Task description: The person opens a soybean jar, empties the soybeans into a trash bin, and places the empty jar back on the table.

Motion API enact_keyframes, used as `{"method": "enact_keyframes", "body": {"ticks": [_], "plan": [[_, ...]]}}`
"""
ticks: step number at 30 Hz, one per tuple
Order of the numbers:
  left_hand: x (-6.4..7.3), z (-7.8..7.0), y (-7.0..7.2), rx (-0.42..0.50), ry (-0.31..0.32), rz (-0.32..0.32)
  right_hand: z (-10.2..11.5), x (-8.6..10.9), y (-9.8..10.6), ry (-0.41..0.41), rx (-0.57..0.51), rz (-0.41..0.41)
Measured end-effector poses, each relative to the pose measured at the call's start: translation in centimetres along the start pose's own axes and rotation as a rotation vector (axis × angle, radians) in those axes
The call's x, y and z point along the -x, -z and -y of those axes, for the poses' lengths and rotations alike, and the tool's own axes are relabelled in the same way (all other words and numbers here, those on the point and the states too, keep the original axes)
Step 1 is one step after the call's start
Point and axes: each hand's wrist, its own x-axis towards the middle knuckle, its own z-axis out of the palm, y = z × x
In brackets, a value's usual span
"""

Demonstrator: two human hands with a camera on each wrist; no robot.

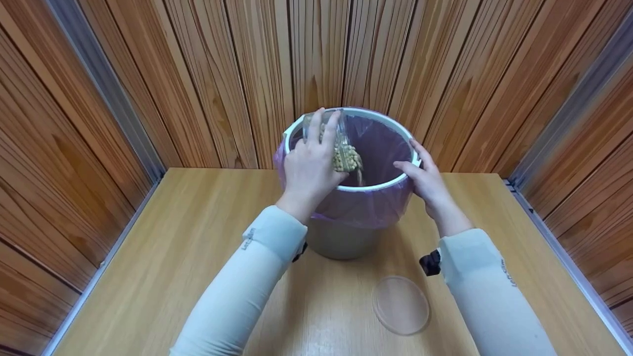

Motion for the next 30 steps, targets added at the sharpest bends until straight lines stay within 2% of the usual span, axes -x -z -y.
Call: {"method": "enact_keyframes", "body": {"ticks": [12, 19, 30], "plan": [[0.06, -0.06, 0.02, -0.018, -0.017, -0.001, -0.07, 0.2, -0.07, 0.017, 0.014, -0.008], [0.13, -0.16, 0.0, -0.019, -0.023, -0.016, 0.03, 0.34, -0.04, 0.005, 0.004, -0.017], [0.09, -0.08, -0.08, -0.031, -0.024, -0.005, -0.04, 0.07, -0.09, -0.005, -0.006, -0.015]]}}
